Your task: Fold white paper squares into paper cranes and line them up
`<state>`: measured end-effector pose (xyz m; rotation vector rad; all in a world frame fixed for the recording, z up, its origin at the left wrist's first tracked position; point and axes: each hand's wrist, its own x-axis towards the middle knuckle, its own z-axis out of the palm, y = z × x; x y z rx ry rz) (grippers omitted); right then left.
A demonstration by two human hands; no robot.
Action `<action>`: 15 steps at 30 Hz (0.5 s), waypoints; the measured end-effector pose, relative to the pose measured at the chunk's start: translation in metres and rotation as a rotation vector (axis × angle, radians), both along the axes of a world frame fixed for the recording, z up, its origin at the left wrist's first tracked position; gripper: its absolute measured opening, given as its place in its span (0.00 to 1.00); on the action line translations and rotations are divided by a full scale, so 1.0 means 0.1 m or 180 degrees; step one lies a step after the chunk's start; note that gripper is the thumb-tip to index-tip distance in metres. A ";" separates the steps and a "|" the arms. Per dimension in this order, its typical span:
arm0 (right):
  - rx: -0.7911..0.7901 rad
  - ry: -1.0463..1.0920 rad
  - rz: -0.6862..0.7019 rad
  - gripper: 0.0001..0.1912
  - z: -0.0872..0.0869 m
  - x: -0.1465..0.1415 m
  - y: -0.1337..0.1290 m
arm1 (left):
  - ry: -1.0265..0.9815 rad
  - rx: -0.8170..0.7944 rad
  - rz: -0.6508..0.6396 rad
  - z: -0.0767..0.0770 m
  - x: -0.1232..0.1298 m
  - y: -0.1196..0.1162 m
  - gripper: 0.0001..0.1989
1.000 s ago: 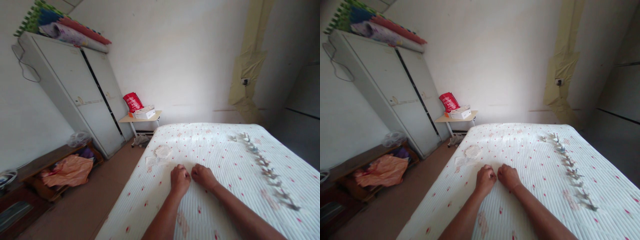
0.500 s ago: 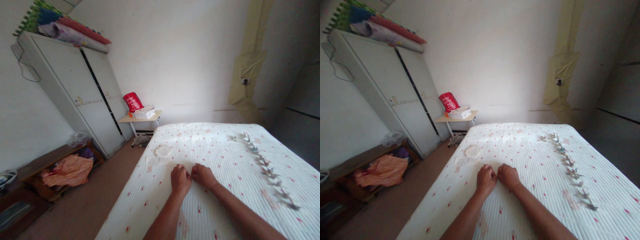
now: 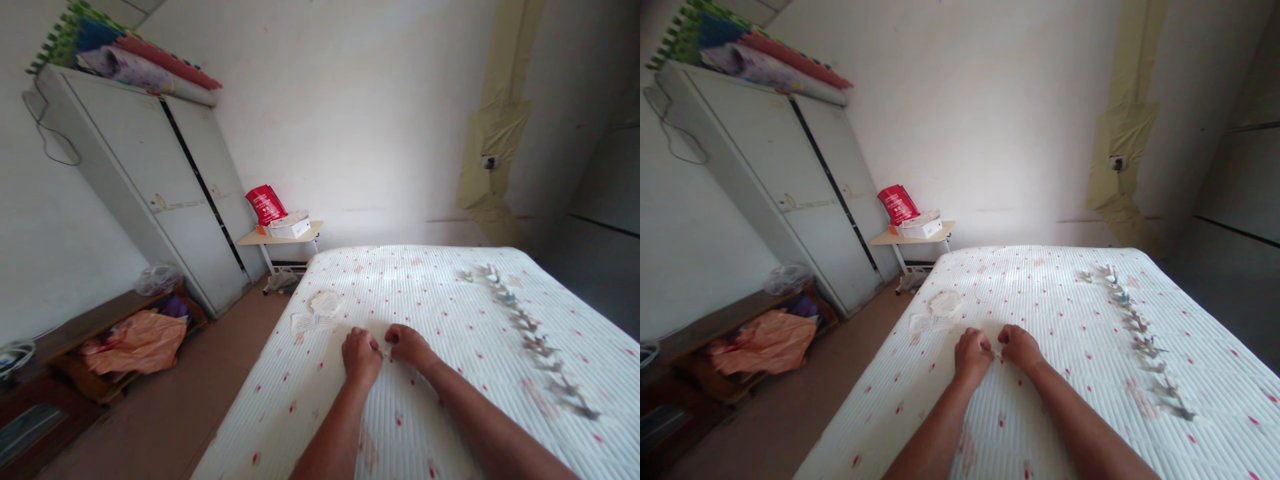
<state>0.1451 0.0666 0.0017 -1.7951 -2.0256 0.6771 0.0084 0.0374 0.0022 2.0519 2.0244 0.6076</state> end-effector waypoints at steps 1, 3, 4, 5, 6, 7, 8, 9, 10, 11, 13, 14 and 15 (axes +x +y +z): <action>-0.0015 0.0017 0.0016 0.12 0.00 0.00 0.00 | -0.0002 0.0002 -0.0001 0.00 0.00 0.00 0.04; -0.0035 0.0031 0.0016 0.10 0.00 0.00 0.00 | 0.0007 -0.0004 0.0000 0.01 0.01 -0.01 0.04; -0.0028 0.0020 -0.0005 0.09 0.00 -0.01 -0.01 | 0.0009 -0.0008 0.0003 0.02 0.01 -0.01 0.04; -0.0013 -0.0007 -0.0031 0.09 -0.01 -0.01 -0.02 | 0.0012 -0.0015 0.0005 0.02 0.01 -0.02 0.05; 0.0021 -0.0044 -0.0061 0.09 -0.01 -0.02 -0.04 | 0.0016 -0.0029 0.0006 0.03 0.01 -0.02 0.05; 0.0060 -0.0092 -0.0089 0.10 -0.01 -0.03 -0.06 | 0.0028 -0.0049 0.0010 0.04 0.02 -0.02 0.04; 0.0098 -0.0141 -0.0111 0.10 -0.01 -0.05 -0.07 | 0.0046 -0.0070 0.0012 0.05 0.02 -0.02 0.04; 0.0124 -0.0185 -0.0125 0.10 0.00 -0.06 -0.09 | 0.0067 -0.0089 0.0012 0.05 0.02 -0.02 0.04; 0.0136 -0.0219 -0.0137 0.10 0.00 -0.07 -0.10 | 0.0085 -0.0106 0.0019 0.05 0.02 -0.02 0.04; 0.0147 -0.0238 -0.0142 0.10 0.01 -0.07 -0.11 | 0.0098 -0.0116 0.0030 0.05 0.02 -0.01 0.04; 0.0137 -0.0237 -0.0147 0.10 0.01 -0.07 -0.11 | 0.0098 -0.0090 0.0035 0.04 0.02 -0.01 0.04; 0.0134 -0.0222 -0.0144 0.11 0.01 -0.07 -0.10 | 0.0090 -0.0061 0.0031 0.03 0.02 0.00 0.05; 0.0133 -0.0199 -0.0134 0.11 0.01 -0.06 -0.09 | 0.0081 -0.0036 0.0024 0.02 0.02 0.00 0.05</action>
